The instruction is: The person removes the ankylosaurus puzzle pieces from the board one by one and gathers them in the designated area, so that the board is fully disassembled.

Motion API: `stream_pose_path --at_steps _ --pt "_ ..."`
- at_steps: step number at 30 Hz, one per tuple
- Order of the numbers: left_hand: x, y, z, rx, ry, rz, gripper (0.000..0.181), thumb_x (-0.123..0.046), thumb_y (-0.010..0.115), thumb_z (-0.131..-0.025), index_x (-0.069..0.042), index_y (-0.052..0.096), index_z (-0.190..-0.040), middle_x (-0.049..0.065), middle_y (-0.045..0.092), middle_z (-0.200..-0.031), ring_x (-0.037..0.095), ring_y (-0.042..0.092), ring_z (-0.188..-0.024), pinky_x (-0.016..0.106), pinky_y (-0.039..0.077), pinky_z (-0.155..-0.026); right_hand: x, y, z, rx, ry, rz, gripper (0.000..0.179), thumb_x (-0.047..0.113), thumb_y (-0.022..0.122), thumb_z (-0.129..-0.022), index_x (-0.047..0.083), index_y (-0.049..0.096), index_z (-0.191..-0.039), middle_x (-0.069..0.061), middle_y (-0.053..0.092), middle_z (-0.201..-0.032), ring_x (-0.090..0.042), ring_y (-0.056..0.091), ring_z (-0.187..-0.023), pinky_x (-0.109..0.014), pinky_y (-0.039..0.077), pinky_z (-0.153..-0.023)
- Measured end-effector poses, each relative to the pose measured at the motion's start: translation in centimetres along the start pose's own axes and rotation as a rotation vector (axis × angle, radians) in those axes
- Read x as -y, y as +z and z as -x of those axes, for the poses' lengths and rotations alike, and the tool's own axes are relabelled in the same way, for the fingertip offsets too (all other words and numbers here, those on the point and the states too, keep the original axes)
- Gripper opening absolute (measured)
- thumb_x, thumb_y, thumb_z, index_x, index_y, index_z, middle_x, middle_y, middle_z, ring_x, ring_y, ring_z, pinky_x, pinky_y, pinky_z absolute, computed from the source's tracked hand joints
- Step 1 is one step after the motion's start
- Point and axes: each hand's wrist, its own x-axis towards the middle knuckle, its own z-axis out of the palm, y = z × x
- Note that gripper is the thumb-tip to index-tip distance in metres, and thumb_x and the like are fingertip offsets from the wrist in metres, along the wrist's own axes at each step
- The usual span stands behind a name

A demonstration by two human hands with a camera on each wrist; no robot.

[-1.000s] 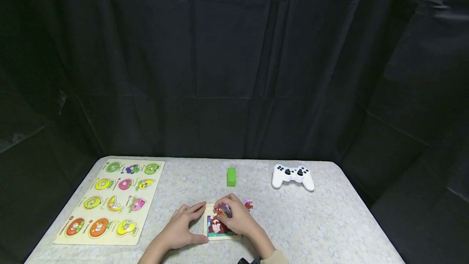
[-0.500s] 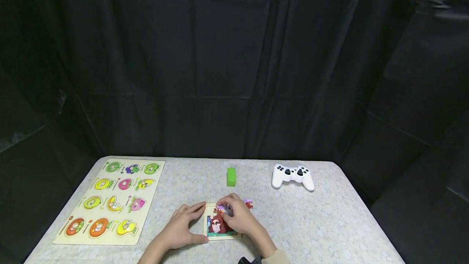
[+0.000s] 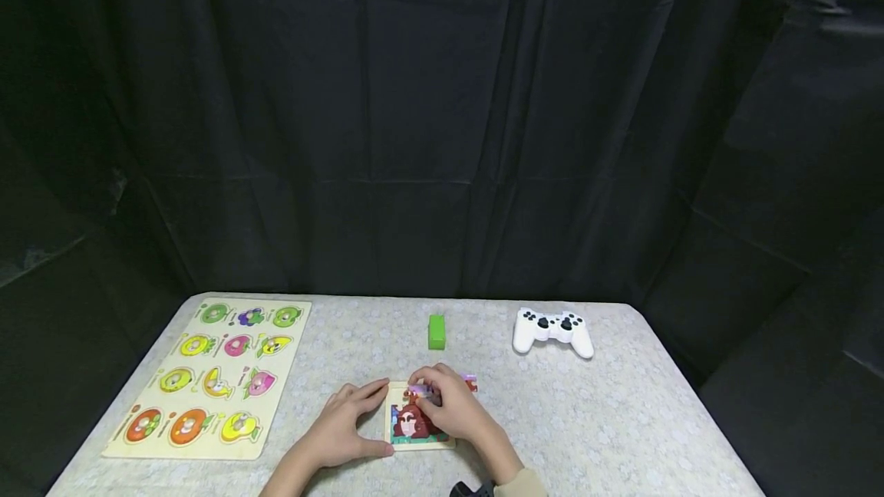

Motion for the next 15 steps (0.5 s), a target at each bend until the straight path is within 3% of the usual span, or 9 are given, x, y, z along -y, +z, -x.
stream_pose_path --at_steps 8,15 --pt "0.13 -0.02 -0.09 0.018 -0.013 0.023 0.1 -0.062 0.09 -0.072 -0.011 0.059 -0.153 -0.005 0.051 -0.163 0.004 0.042 -0.099 0.036 0.042 -0.092 -0.39 -0.57 0.1 0.048 -0.029 0.002 0.029 0.013 0.074 -0.099 0.011 0.077 -0.128 0.0 0.067 -0.11 -0.005 0.053 -0.084 -0.025 0.049 -0.074" --pt "-0.06 -0.04 0.01 0.007 -0.01 0.018 0.1 -0.06 0.091 -0.071 -0.01 0.059 -0.152 -0.004 0.051 -0.162 0.004 0.043 -0.099 0.036 0.042 -0.091 -0.4 -0.8 0.09 0.07 -0.011 -0.01 0.029 0.015 0.073 -0.1 0.012 0.075 -0.129 -0.001 0.069 -0.117 -0.004 0.057 -0.089 -0.027 0.051 -0.079"
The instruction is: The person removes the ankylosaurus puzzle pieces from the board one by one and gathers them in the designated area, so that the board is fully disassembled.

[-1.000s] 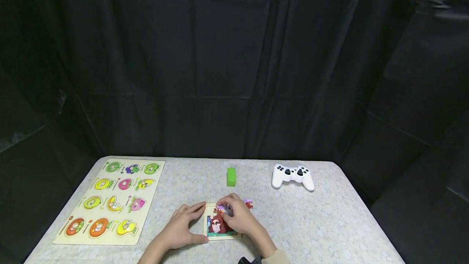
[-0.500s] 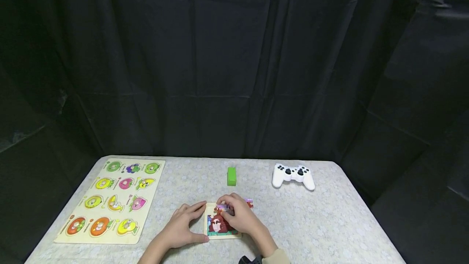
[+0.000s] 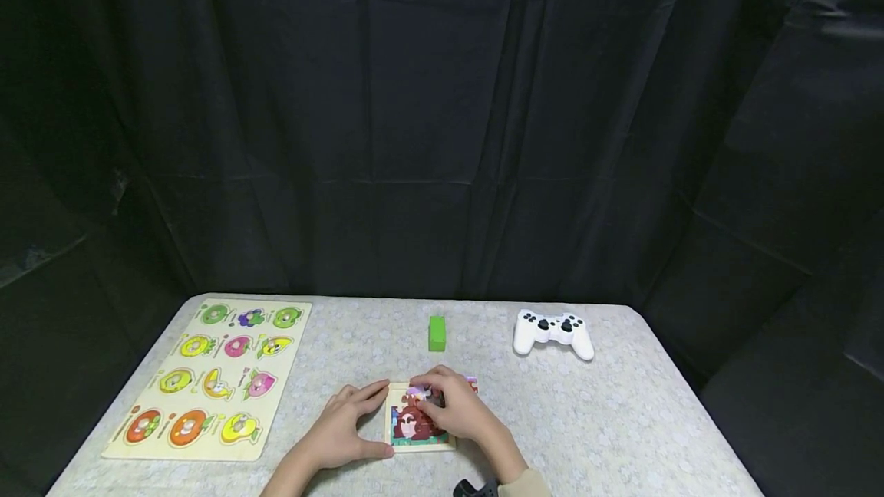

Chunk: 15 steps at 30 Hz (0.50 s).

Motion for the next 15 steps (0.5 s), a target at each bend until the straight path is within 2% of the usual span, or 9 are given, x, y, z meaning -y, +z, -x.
stream_pose_path --at_steps 15 --pt "-0.18 -0.09 0.02 0.001 0.013 -0.003 0.099 -0.057 0.092 -0.071 -0.009 0.059 -0.151 -0.002 0.052 -0.162 0.004 0.044 -0.101 0.036 0.042 -0.092 -0.14 -0.09 -0.25 -0.015 -0.027 -0.017 0.022 0.015 0.078 -0.097 0.014 0.077 -0.119 0.005 0.069 -0.106 -0.002 0.055 -0.083 -0.025 0.05 -0.077"
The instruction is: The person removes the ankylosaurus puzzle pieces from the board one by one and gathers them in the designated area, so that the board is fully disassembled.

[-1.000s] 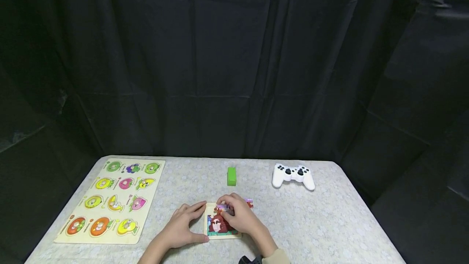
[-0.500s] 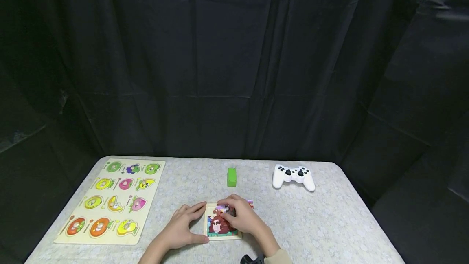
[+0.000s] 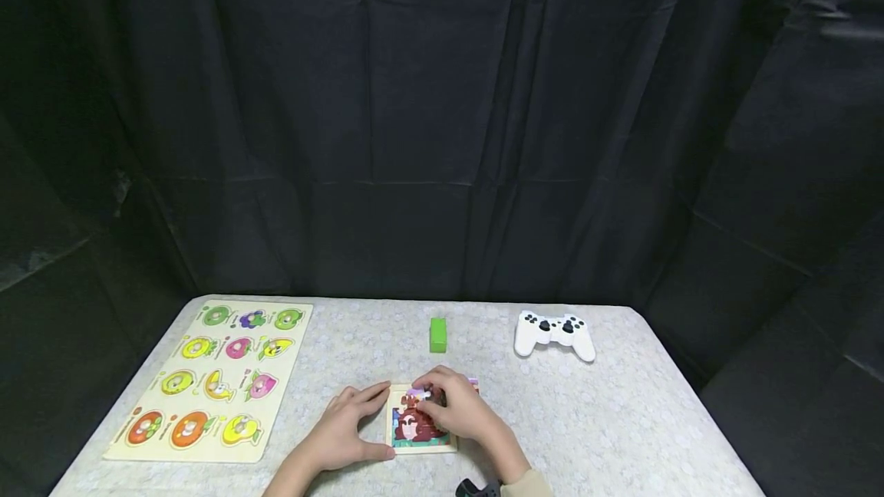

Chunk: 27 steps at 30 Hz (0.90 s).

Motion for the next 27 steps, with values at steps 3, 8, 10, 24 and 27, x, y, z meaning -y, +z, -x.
stream_pose_path --at_steps 3,8,10,24,27 --pt "-0.1 0.0 0.0 -0.001 0.0 0.001 0.099 -0.057 0.092 -0.071 -0.009 0.059 -0.151 -0.002 0.052 -0.162 0.005 0.043 -0.099 0.036 0.042 -0.091 0.1 -0.2 -0.1 0.006 0.0 -0.017 0.022 0.015 0.076 -0.099 0.014 0.076 -0.12 0.006 0.069 -0.107 -0.003 0.056 -0.084 -0.025 0.05 -0.077" --pt "0.0 0.0 0.0 0.001 -0.004 -0.012 0.1 -0.057 0.092 -0.071 -0.01 0.059 -0.152 -0.003 0.051 -0.163 0.004 0.043 -0.099 0.035 0.042 -0.091 0.7 -1.2 -0.1 -0.013 -0.006 -0.025 0.022 0.019 0.074 -0.101 0.014 0.075 -0.122 0.004 0.068 -0.115 -0.01 0.059 -0.093 -0.029 0.051 -0.082" --pt "0.1 0.1 -0.1 0.003 -0.004 -0.015 0.1 -0.058 0.092 -0.071 -0.01 0.059 -0.152 -0.003 0.051 -0.163 0.004 0.043 -0.1 0.035 0.042 -0.091 0.8 -1.7 0.0 -0.03 -0.006 -0.015 0.023 0.021 0.074 -0.101 0.013 0.075 -0.122 0.004 0.067 -0.117 -0.013 0.06 -0.094 -0.03 0.052 -0.082" --pt "-0.1 0.0 0.0 0.02 -0.017 0.019 0.1 -0.057 0.092 -0.072 -0.008 0.058 -0.152 -0.003 0.05 -0.163 0.005 0.042 -0.101 0.036 0.042 -0.094 -0.8 -5.2 1.5 -0.178 0.046 0.021 0.023 0.017 0.08 -0.096 0.01 0.077 -0.117 0.005 0.067 -0.105 -0.008 0.055 -0.081 -0.023 0.049 -0.067" --pt "-0.2 0.0 0.2 0.015 -0.012 0.019 0.1 -0.056 0.093 -0.072 -0.008 0.058 -0.152 -0.002 0.05 -0.163 0.005 0.042 -0.1 0.037 0.042 -0.094 -1.3 -5.9 2.1 -0.194 0.063 0.011 0.023 0.017 0.081 -0.095 0.01 0.077 -0.116 0.005 0.067 -0.102 -0.007 0.054 -0.081 -0.023 0.049 -0.065"
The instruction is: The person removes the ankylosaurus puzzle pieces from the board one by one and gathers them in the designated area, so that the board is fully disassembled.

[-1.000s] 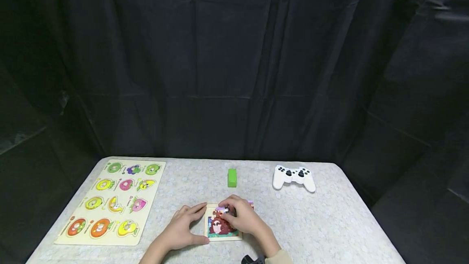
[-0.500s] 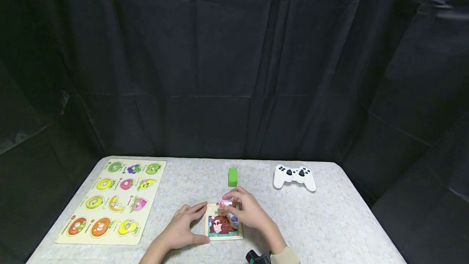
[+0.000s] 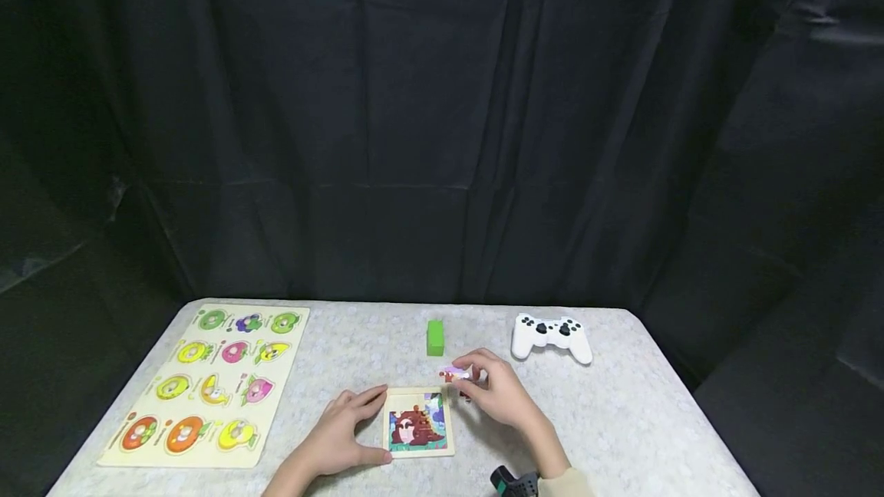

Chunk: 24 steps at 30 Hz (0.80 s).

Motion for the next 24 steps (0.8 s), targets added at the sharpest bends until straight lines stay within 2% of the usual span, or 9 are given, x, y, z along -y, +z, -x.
stream_pose_path --at_steps 6,11,19,24 --pt "0.0 -0.2 -0.1 -0.005 0.01 0.003 0.099 -0.055 0.093 -0.072 -0.008 0.058 -0.152 -0.001 0.051 -0.163 0.004 0.041 -0.099 0.037 0.041 -0.094 -1.4 -1.8 0.7 -0.035 0.059 -0.03 0.022 0.02 0.083 -0.093 0.015 0.078 -0.115 0.004 0.07 -0.105 -0.008 0.055 -0.082 -0.024 0.049 -0.068" --pt "0.1 -0.1 -0.1 0.002 0.011 0.009 0.099 -0.055 0.093 -0.072 -0.008 0.059 -0.152 0.0 0.051 -0.163 0.003 0.041 -0.098 0.035 0.041 -0.093 -2.5 -3.0 1.7 -0.05 0.121 -0.027 0.021 0.02 0.083 -0.093 0.017 0.078 -0.113 0.006 0.068 -0.1 -0.008 0.054 -0.082 -0.024 0.048 -0.068" --pt "0.2 0.1 0.0 -0.007 0.002 -0.002 0.099 -0.055 0.093 -0.071 -0.008 0.059 -0.151 -0.002 0.052 -0.162 0.003 0.041 -0.097 0.034 0.041 -0.091 -4.4 -4.2 3.0 -0.069 0.084 0.03 0.021 0.013 0.083 -0.091 0.012 0.078 -0.111 0.005 0.066 -0.096 -0.005 0.054 -0.08 -0.026 0.047 -0.069" --pt "0.2 0.0 -0.2 -0.011 0.007 -0.013 0.098 -0.055 0.093 -0.072 -0.008 0.059 -0.151 -0.002 0.052 -0.162 0.003 0.041 -0.098 0.034 0.042 -0.093 -5.7 -4.0 3.3 -0.06 0.142 0.032 0.022 0.01 0.083 -0.09 0.01 0.078 -0.112 0.005 0.067 -0.097 -0.004 0.055 -0.08 -0.026 0.049 -0.073"
